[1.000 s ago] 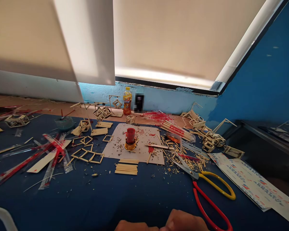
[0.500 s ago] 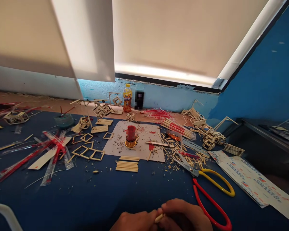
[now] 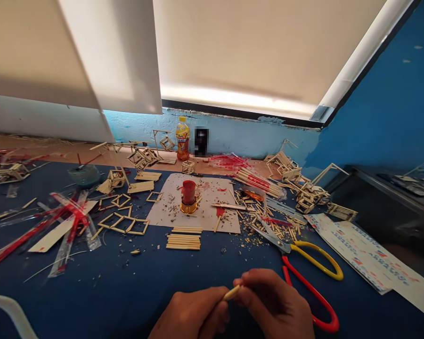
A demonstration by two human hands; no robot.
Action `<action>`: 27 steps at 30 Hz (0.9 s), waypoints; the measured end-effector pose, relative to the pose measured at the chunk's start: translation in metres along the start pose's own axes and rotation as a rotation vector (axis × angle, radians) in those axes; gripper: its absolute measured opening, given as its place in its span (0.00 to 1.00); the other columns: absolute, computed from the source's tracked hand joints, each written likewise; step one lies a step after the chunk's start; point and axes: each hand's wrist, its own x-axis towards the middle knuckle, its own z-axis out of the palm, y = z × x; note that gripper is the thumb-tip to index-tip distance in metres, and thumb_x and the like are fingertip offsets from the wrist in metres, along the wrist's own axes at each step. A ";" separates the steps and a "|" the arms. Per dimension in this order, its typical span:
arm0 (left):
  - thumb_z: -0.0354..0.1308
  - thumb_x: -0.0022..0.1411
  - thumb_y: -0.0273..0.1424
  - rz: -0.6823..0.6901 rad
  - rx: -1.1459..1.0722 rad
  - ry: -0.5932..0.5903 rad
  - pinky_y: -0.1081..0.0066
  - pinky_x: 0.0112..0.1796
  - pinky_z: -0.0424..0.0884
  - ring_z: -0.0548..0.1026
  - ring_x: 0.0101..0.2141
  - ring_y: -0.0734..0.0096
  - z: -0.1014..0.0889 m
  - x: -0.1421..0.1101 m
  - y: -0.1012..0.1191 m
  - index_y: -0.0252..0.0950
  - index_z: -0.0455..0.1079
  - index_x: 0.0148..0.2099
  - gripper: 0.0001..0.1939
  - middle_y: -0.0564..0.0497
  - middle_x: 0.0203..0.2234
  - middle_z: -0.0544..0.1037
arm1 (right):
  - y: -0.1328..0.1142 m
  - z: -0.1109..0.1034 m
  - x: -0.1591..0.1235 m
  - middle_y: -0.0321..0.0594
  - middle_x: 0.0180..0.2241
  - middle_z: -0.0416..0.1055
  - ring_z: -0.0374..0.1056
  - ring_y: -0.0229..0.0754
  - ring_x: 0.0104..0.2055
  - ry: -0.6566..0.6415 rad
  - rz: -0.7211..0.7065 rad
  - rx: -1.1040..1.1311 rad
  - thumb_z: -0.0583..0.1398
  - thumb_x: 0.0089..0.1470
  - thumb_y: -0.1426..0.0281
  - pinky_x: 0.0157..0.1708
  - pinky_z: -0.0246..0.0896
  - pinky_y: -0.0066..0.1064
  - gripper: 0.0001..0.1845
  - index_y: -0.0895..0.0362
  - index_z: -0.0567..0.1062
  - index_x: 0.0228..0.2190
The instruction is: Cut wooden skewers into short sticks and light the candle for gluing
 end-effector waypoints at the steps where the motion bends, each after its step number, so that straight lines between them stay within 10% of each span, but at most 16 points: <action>1: 0.45 0.77 0.40 -0.008 -0.053 0.015 0.82 0.33 0.71 0.79 0.28 0.75 0.000 0.001 0.002 0.38 0.76 0.39 0.21 0.54 0.28 0.82 | 0.002 -0.001 0.001 0.40 0.32 0.83 0.81 0.44 0.31 -0.042 -0.020 0.020 0.70 0.57 0.63 0.33 0.78 0.27 0.09 0.51 0.83 0.40; 11: 0.52 0.74 0.44 -0.117 -0.368 0.231 0.82 0.39 0.73 0.82 0.31 0.74 0.004 -0.002 0.022 0.42 0.80 0.43 0.18 0.56 0.30 0.85 | 0.014 0.012 -0.002 0.39 0.55 0.76 0.75 0.50 0.54 0.013 -0.607 -0.387 0.68 0.51 0.77 0.54 0.73 0.40 0.44 0.43 0.63 0.65; 27: 0.52 0.74 0.49 -0.207 -0.440 0.081 0.79 0.37 0.75 0.82 0.39 0.69 0.009 -0.007 0.023 0.42 0.80 0.51 0.21 0.50 0.40 0.85 | 0.002 0.011 -0.006 0.42 0.49 0.78 0.76 0.39 0.51 0.031 -0.712 -0.455 0.63 0.56 0.79 0.53 0.73 0.26 0.26 0.57 0.71 0.57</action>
